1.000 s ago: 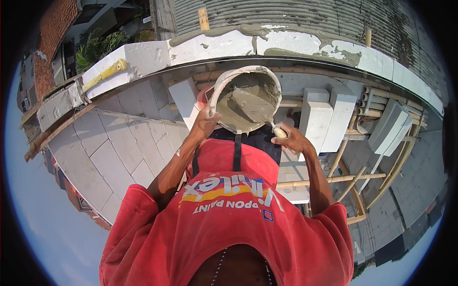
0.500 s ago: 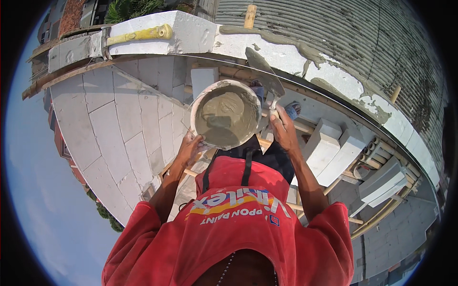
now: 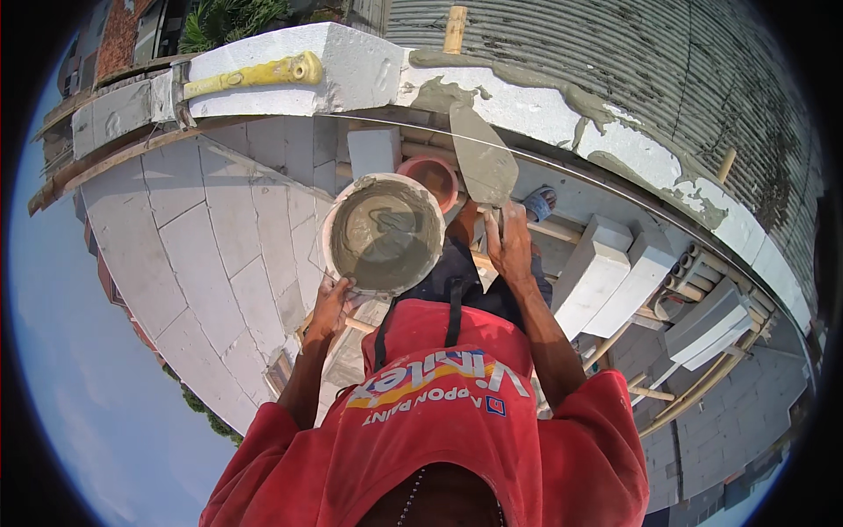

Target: The person spreads mortar along the top of a wall using a trowel, places a brick onto the mortar, and taps the brick into place with a hammer.

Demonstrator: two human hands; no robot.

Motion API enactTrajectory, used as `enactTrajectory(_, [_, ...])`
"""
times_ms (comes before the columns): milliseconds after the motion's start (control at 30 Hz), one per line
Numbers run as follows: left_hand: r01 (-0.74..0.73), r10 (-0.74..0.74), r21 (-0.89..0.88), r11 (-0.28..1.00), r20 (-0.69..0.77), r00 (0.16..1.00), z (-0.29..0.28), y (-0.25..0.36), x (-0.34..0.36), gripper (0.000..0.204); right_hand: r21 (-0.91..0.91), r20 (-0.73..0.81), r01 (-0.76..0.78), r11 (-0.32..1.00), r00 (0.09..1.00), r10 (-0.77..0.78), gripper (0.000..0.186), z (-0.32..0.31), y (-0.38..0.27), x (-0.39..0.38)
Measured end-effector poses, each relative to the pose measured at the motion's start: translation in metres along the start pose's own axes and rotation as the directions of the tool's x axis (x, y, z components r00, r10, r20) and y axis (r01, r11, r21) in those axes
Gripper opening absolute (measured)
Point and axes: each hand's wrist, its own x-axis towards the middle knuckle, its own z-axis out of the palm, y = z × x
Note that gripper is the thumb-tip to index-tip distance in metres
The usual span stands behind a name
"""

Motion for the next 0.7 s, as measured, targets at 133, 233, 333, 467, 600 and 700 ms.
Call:
enactTrajectory(133, [0.017,-0.02,0.05,0.999,0.049,0.999,0.018,0.009,0.007,0.056,-0.045,-0.197,-0.104,0.994,0.976,0.093,0.042,0.002,0.023,0.023])
enactTrajectory(233, [0.038,-0.043,0.113,0.993,0.049,0.998,0.049,0.02,0.014,0.056,-0.107,-0.206,-0.177,0.978,0.967,0.152,0.046,0.014,0.043,0.025])
enactTrajectory(333, [0.058,-0.067,0.141,0.988,0.058,0.996,0.073,0.028,0.013,0.057,-0.137,-0.001,-0.052,0.989,0.999,0.053,0.048,0.002,0.047,0.001])
enactTrajectory(467, [0.061,-0.084,0.209,0.976,0.107,0.991,0.094,0.03,0.02,0.058,-0.162,0.093,-0.141,0.977,0.983,0.158,0.042,-0.058,0.039,-0.058])
enactTrajectory(600, [0.026,-0.051,0.295,0.955,0.078,0.996,0.125,0.015,0.03,0.053,-0.047,0.334,-0.393,0.918,0.86,0.385,0.038,-0.134,0.005,-0.093])
enactTrajectory(700, [-0.056,0.014,0.447,0.893,0.097,0.995,0.149,-0.002,0.038,0.067,-0.061,0.489,-0.476,0.878,0.752,0.441,0.041,-0.148,-0.019,-0.075])
